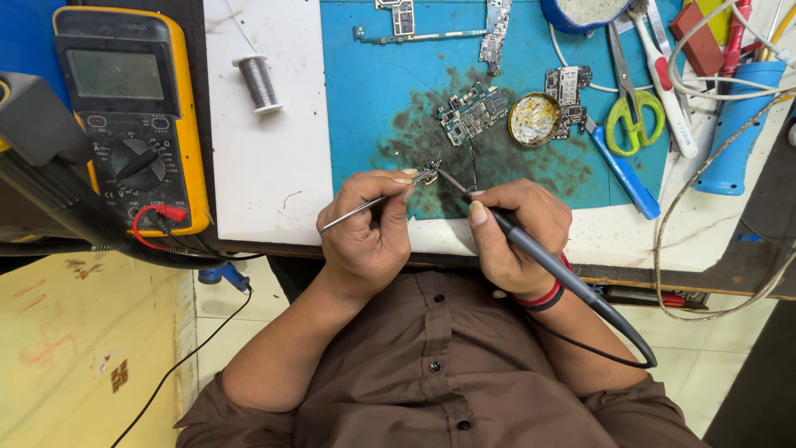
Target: The person uses a soldering iron and tweezers to apply solder to a small circuit board. They repeatedly dip the iron into a flux container and reposition the board to work on different connection points.
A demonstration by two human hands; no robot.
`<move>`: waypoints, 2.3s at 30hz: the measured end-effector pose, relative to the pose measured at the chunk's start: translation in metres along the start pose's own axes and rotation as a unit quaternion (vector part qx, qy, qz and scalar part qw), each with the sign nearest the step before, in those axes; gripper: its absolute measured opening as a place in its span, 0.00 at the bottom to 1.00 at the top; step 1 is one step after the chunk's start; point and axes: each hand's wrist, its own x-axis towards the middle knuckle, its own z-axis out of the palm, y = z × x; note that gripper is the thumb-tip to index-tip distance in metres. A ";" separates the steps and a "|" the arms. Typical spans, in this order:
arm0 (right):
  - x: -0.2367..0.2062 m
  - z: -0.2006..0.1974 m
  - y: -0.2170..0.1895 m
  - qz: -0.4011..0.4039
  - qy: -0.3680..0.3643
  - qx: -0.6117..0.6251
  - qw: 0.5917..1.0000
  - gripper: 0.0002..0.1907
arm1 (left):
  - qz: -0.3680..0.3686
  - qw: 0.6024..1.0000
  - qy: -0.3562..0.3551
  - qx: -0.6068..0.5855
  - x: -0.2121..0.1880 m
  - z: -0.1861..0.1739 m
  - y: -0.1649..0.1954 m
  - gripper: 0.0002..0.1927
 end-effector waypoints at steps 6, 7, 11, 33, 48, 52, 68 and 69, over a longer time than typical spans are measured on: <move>-0.001 0.000 0.000 0.003 -0.002 -0.006 1.000 0.04 | -0.012 1.000 -0.002 -0.004 -0.001 -0.001 0.001 0.07; -0.001 0.000 0.000 0.004 -0.002 -0.006 1.000 0.04 | -0.013 1.000 -0.003 -0.003 -0.001 -0.001 0.001 0.07; -0.001 0.000 0.000 0.001 -0.004 0.000 1.000 0.03 | -0.005 1.000 0.000 0.002 0.000 -0.001 0.001 0.07; 0.000 0.000 0.000 0.003 -0.005 -0.003 1.000 0.04 | -0.002 1.000 -0.002 0.001 0.001 -0.001 0.002 0.07; 0.001 0.000 -0.001 0.002 -0.003 0.000 1.000 0.03 | -0.009 1.000 -0.005 -0.001 0.000 -0.001 0.001 0.07; 0.001 0.000 -0.001 -0.004 -0.003 0.002 1.000 0.03 | -0.020 1.000 -0.004 -0.004 0.000 -0.001 0.001 0.07; 0.001 -0.001 0.000 0.000 -0.002 0.002 1.000 0.03 | -0.015 1.000 -0.003 0.000 0.000 -0.001 0.002 0.07; 0.001 -0.001 0.000 -0.002 -0.002 0.002 1.000 0.03 | -0.011 1.000 -0.003 0.002 0.000 -0.001 0.002 0.07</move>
